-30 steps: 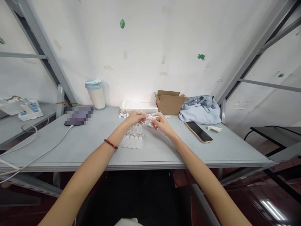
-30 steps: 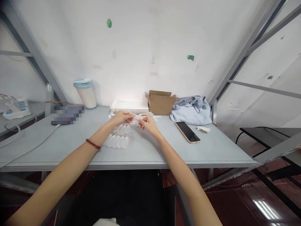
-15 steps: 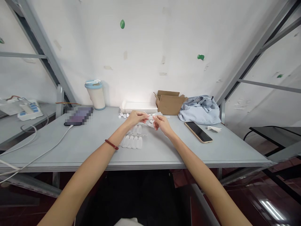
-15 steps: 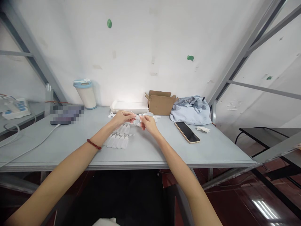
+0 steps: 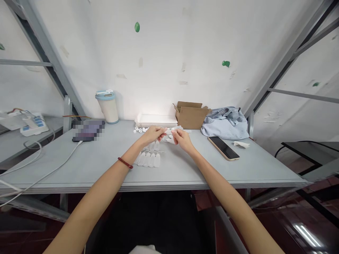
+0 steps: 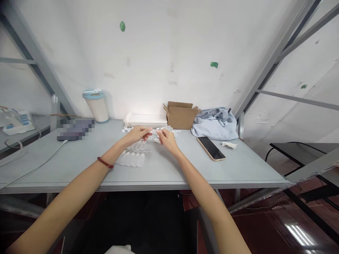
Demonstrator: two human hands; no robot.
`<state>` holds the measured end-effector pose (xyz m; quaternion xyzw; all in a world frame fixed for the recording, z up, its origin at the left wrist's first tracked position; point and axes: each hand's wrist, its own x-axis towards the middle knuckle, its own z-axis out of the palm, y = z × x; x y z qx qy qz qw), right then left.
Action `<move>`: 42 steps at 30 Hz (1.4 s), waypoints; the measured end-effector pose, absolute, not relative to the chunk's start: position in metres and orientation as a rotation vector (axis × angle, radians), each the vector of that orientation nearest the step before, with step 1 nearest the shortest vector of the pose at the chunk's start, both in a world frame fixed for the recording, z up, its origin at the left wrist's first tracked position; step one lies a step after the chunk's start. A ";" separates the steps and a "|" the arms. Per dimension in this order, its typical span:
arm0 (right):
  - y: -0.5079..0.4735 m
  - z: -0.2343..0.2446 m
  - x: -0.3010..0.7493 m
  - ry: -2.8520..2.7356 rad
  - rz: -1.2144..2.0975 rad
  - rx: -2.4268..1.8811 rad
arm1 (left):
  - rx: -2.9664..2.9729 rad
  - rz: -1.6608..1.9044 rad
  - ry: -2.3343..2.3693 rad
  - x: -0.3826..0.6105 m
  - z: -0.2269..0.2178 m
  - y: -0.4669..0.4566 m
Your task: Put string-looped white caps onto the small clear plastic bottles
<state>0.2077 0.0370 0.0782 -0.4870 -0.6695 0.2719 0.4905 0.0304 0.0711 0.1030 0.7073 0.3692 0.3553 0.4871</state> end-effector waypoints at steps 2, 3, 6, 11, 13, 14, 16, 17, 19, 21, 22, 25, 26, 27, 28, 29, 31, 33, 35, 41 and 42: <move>0.038 0.077 0.208 -1.613 0.671 -1.174 | 1.770 0.873 0.861 0.029 0.102 0.073; 0.039 0.077 0.209 -1.597 0.693 -1.169 | 1.798 0.877 0.853 0.028 0.102 0.073; 0.042 0.076 0.209 -1.543 0.792 -1.153 | 1.860 0.879 0.829 0.028 0.104 0.073; 0.043 0.076 0.209 -1.515 0.854 -1.182 | 1.896 0.902 0.761 0.028 0.108 0.071; 0.042 0.075 0.209 -1.509 0.862 -1.203 | 1.916 0.907 0.744 0.027 0.108 0.071; 0.042 0.075 0.209 -1.503 0.870 -1.212 | 1.926 0.907 0.738 0.027 0.107 0.071; 0.042 0.075 0.210 -1.484 0.894 -1.222 | 1.935 0.910 0.739 0.028 0.105 0.072; 0.043 0.075 0.210 -1.471 0.907 -1.224 | 1.930 0.919 0.745 0.028 0.104 0.072; 0.043 0.076 0.209 -1.443 0.927 -1.213 | 1.899 0.945 0.758 0.029 0.102 0.073; 0.042 0.077 0.208 -1.427 0.922 -1.179 | 1.849 0.942 0.768 0.029 0.101 0.074; 0.042 0.078 0.208 -1.431 0.906 -1.164 | 1.823 0.920 0.775 0.030 0.100 0.075; 0.040 0.079 0.207 -1.506 0.775 -1.186 | 1.772 0.830 0.830 0.029 0.099 0.077; 0.039 0.079 0.207 -1.543 0.702 -1.209 | 1.759 0.810 0.853 0.029 0.098 0.077; 0.038 0.078 0.207 -1.588 0.620 -1.228 | 1.746 0.796 0.871 0.028 0.098 0.077; 0.038 0.077 0.207 -1.637 0.531 -1.236 | 1.729 0.788 0.882 0.028 0.098 0.077; 0.038 0.076 0.206 -1.689 0.447 -1.230 | 1.706 0.787 0.886 0.028 0.099 0.077; 0.038 0.074 0.205 -1.794 0.312 -1.185 | 1.650 0.792 0.887 0.029 0.100 0.076; 0.038 0.072 0.203 -1.878 0.240 -1.130 | 1.595 0.798 0.889 0.030 0.101 0.074; 0.037 0.072 0.200 -1.909 0.232 -1.104 | 1.559 0.795 0.893 0.032 0.102 0.072; 0.036 0.077 0.202 -1.807 0.372 -1.178 | 1.694 0.836 0.865 0.034 0.099 0.070; 0.036 0.078 0.203 -1.791 0.406 -1.186 | 1.744 0.836 0.846 0.034 0.099 0.070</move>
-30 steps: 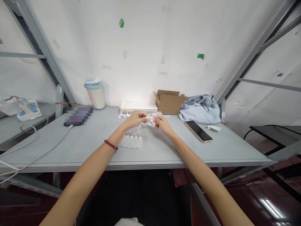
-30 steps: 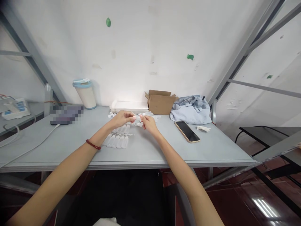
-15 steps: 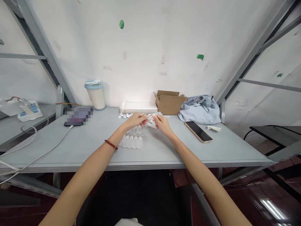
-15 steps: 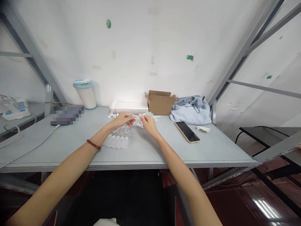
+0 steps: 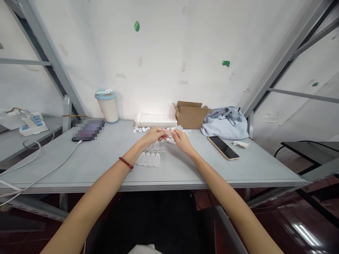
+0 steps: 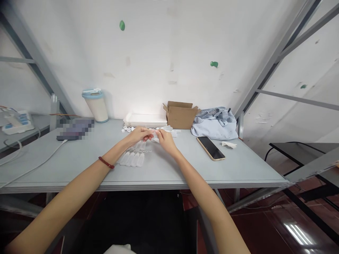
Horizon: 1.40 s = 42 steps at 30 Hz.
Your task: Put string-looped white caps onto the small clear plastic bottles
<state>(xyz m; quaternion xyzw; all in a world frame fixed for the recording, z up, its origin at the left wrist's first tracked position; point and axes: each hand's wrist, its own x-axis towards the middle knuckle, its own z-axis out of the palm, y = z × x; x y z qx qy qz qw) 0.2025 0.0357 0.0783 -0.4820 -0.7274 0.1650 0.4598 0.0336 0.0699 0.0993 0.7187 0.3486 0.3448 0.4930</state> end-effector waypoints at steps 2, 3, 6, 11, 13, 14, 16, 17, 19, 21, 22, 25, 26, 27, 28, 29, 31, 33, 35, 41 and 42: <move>0.036 0.079 0.204 -1.750 0.479 -1.204 | 1.835 0.836 0.827 0.033 0.100 0.069; 0.037 0.080 0.205 -1.730 0.513 -1.212 | 1.875 0.840 0.827 0.032 0.101 0.068; 0.038 0.079 0.206 -1.686 0.588 -1.235 | 1.982 0.836 0.835 0.032 0.103 0.066; 0.040 0.077 0.205 -1.637 0.635 -1.261 | 2.070 0.766 0.837 0.031 0.102 0.067; 0.041 0.076 0.205 -1.603 0.667 -1.251 | 2.063 0.760 0.885 0.029 0.099 0.073; 0.042 0.076 0.207 -1.580 0.685 -1.249 | 2.062 0.770 0.931 0.027 0.098 0.077; 0.046 0.077 0.211 -1.508 0.705 -1.252 | 2.087 0.795 1.054 0.021 0.096 0.087; 0.048 0.077 0.214 -1.458 0.705 -1.257 | 2.110 0.804 1.128 0.016 0.095 0.093; 0.053 0.077 0.221 -1.348 0.684 -1.260 | 2.171 0.840 1.310 0.003 0.096 0.105; 0.057 0.077 0.228 -1.268 0.644 -1.249 | 2.225 0.861 1.505 -0.015 0.097 0.116; 0.059 0.076 0.230 -1.247 0.623 -1.246 | 2.237 0.853 1.623 -0.025 0.098 0.121; 0.063 0.073 0.234 -1.253 0.565 -1.259 | 2.160 0.864 1.958 -0.056 0.100 0.132; 0.064 0.071 0.234 -1.275 0.541 -1.271 | 2.124 0.856 2.030 -0.064 0.099 0.135; 0.065 0.069 0.234 -1.305 0.511 -1.287 | 2.081 0.821 2.063 -0.071 0.099 0.136; 0.066 0.067 0.234 -1.341 0.472 -1.304 | 2.061 0.798 2.071 -0.075 0.098 0.137; 0.067 0.065 0.233 -1.378 0.426 -1.319 | 2.043 0.772 2.071 -0.078 0.096 0.138; 0.070 0.062 0.233 -1.441 0.338 -1.331 | 2.016 0.721 2.055 -0.079 0.092 0.138; 0.071 0.060 0.234 -1.474 0.283 -1.319 | 1.989 0.663 2.035 -0.075 0.088 0.139; 0.073 0.058 0.235 -1.492 0.264 -1.304 | 1.977 0.620 2.017 -0.070 0.084 0.140; 0.080 0.052 0.240 -1.559 0.228 -1.280 | 1.978 0.610 2.008 -0.064 0.078 0.144; 0.081 0.051 0.241 -1.581 0.242 -1.279 | 1.976 0.614 2.000 -0.064 0.077 0.145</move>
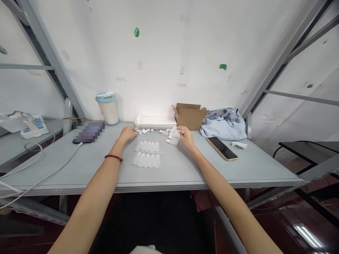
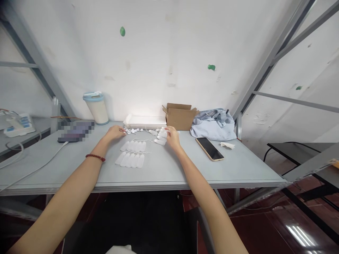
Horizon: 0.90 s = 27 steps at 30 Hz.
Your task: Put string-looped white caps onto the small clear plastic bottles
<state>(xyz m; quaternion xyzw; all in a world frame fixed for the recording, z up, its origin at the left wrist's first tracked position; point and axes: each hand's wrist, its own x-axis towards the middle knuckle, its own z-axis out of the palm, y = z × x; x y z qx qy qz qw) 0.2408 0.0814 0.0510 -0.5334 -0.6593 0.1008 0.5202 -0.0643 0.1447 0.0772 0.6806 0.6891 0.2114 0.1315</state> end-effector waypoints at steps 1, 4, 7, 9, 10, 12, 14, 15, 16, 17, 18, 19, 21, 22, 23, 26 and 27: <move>0.082 0.050 0.241 -1.604 0.260 -1.280 | 1.974 0.618 1.992 -0.064 0.077 0.145; 0.084 0.046 0.242 -1.663 0.312 -1.305 | 1.978 0.614 1.978 -0.064 0.076 0.145; 0.086 0.043 0.243 -1.691 0.317 -1.313 | 1.983 0.590 1.981 -0.063 0.076 0.145; 0.087 0.042 0.244 -1.698 0.293 -1.313 | 1.987 0.591 1.983 -0.062 0.076 0.145; 0.087 0.042 0.245 -1.695 0.280 -1.319 | 1.987 0.599 1.983 -0.062 0.076 0.144; 0.086 0.043 0.245 -1.684 0.256 -1.341 | 1.978 0.631 1.986 -0.061 0.077 0.142; 0.084 0.046 0.243 -1.679 0.232 -1.357 | 1.959 0.684 1.992 -0.060 0.080 0.139; 0.082 0.048 0.242 -1.677 0.216 -1.358 | 1.947 0.715 1.994 -0.060 0.081 0.138; 0.079 0.050 0.240 -1.673 0.194 -1.354 | 1.932 0.744 1.995 -0.059 0.083 0.136; 0.076 0.052 0.237 -1.666 0.170 -1.345 | 1.919 0.769 1.995 -0.058 0.085 0.135; 0.072 0.055 0.234 -1.659 0.152 -1.330 | 1.909 0.788 1.991 -0.057 0.086 0.134; 0.067 0.058 0.230 -1.654 0.144 -1.306 | 1.903 0.804 1.987 -0.056 0.088 0.133; 0.058 0.065 0.223 -1.656 0.218 -1.251 | 1.911 0.860 1.966 -0.053 0.091 0.132; 0.053 0.069 0.219 -1.650 0.297 -1.226 | 1.923 0.902 1.946 -0.052 0.092 0.132; 0.049 0.072 0.216 -1.651 0.396 -1.201 | 1.930 0.953 1.919 -0.051 0.093 0.131; 0.035 0.082 0.208 -1.735 0.824 -1.121 | 1.917 1.093 1.811 -0.046 0.098 0.127; 0.031 0.084 0.207 -1.790 0.983 -1.087 | 1.908 1.123 1.774 -0.044 0.100 0.125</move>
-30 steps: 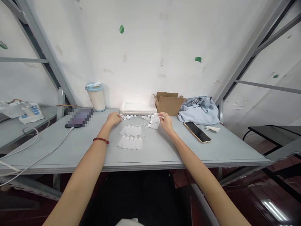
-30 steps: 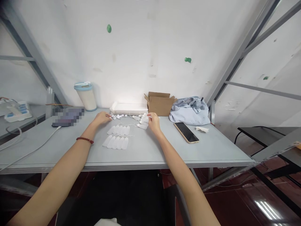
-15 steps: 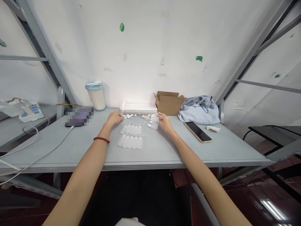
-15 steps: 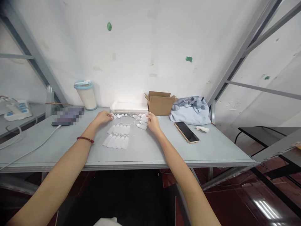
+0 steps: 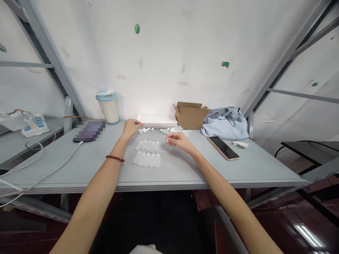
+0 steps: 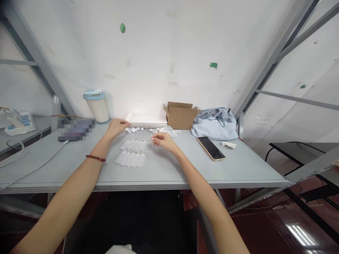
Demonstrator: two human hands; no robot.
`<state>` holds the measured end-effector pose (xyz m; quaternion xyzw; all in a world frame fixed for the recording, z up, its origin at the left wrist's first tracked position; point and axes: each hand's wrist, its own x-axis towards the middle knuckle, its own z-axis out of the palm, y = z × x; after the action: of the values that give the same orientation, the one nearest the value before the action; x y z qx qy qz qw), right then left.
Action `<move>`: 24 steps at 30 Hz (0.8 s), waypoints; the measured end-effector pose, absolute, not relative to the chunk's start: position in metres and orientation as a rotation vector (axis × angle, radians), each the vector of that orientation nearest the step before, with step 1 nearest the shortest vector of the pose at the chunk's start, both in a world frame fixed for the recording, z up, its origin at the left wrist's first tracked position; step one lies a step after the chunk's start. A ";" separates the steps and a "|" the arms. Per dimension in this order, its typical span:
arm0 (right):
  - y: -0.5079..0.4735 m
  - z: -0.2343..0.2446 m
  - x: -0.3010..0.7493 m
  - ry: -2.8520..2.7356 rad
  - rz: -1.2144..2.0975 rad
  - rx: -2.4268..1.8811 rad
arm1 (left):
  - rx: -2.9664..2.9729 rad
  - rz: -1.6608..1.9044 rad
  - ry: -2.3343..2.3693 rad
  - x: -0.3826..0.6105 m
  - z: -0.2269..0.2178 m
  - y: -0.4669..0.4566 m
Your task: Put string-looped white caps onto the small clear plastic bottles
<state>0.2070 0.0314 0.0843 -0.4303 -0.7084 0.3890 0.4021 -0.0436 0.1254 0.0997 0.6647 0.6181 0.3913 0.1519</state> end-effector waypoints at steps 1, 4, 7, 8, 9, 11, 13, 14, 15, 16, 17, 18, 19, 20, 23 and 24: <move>0.028 0.087 0.206 -1.860 1.136 -1.053 | 1.900 1.143 1.741 -0.042 0.101 0.124; 0.020 0.092 0.204 -2.080 1.492 -0.944 | 1.901 1.144 1.690 -0.036 0.105 0.118; 0.017 0.094 0.201 -2.236 1.654 -0.877 | 1.908 1.129 1.691 -0.031 0.106 0.115; 0.016 0.095 0.200 -2.271 1.671 -0.869 | 1.909 1.131 1.694 -0.030 0.106 0.115; 0.017 0.094 0.199 -2.298 1.678 -0.868 | 1.909 1.135 1.696 -0.029 0.106 0.114; 0.018 0.093 0.198 -2.322 1.689 -0.878 | 1.912 1.139 1.694 -0.028 0.105 0.114; 0.019 0.092 0.198 -2.315 1.713 -0.890 | 1.917 1.126 1.685 -0.026 0.105 0.113; 0.019 0.092 0.198 -2.309 1.725 -0.893 | 1.920 1.113 1.679 -0.025 0.106 0.112; 0.020 0.091 0.198 -2.308 1.731 -0.895 | 1.923 1.106 1.673 -0.024 0.106 0.111; 0.020 0.091 0.199 -2.308 1.734 -0.895 | 1.925 1.106 1.664 -0.022 0.106 0.110; 0.020 0.092 0.199 -2.311 1.731 -0.898 | 1.928 1.110 1.653 -0.021 0.107 0.109; 0.019 0.093 0.199 -2.315 1.726 -0.902 | 1.931 1.120 1.639 -0.020 0.107 0.108; 0.019 0.093 0.200 -2.318 1.724 -0.905 | 1.933 1.128 1.625 -0.020 0.107 0.107; 0.018 0.094 0.200 -2.320 1.725 -0.911 | 1.936 1.132 1.611 -0.019 0.107 0.106; 0.017 0.096 0.201 -2.295 1.751 -0.958 | 1.944 1.130 1.581 -0.018 0.107 0.106; 0.017 0.096 0.202 -2.281 1.757 -0.995 | 1.946 1.130 1.574 -0.018 0.107 0.106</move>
<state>0.2019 0.0175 0.0963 -0.3263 -0.7479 0.5761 0.0476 -0.0179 0.1059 0.1071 0.6948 0.5620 0.4035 0.1965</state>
